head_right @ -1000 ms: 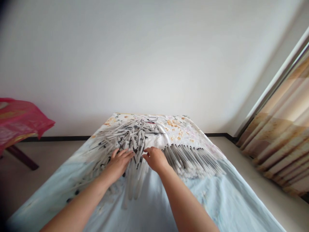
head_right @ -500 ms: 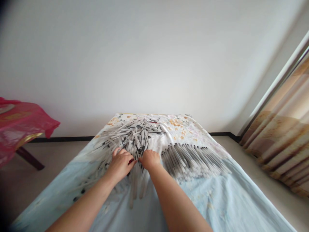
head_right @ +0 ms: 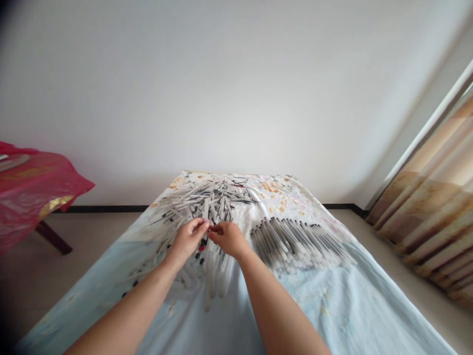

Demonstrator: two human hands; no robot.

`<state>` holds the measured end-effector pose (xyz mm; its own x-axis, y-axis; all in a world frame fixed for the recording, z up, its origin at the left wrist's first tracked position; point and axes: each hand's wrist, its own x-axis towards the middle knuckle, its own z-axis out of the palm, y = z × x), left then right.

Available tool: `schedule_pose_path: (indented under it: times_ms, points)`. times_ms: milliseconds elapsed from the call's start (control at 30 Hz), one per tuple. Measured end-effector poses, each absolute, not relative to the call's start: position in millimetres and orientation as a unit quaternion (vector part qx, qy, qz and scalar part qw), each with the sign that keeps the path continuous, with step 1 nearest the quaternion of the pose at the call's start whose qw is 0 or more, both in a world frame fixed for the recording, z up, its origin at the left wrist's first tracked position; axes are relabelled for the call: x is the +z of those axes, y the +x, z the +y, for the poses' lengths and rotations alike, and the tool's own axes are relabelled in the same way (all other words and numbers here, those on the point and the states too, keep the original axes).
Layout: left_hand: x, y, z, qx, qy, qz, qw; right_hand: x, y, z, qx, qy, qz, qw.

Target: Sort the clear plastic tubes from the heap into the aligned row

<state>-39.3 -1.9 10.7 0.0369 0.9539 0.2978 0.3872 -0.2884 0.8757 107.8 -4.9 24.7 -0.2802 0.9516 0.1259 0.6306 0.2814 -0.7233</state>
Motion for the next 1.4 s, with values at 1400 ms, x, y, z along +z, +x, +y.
schedule_pose_path:
  times_ms: [1400]
  points:
    - [-2, -42, -10, 0.425, 0.749, 0.509, 0.004, 1, 145, 15, 0.438, -0.468, -0.474, 0.604]
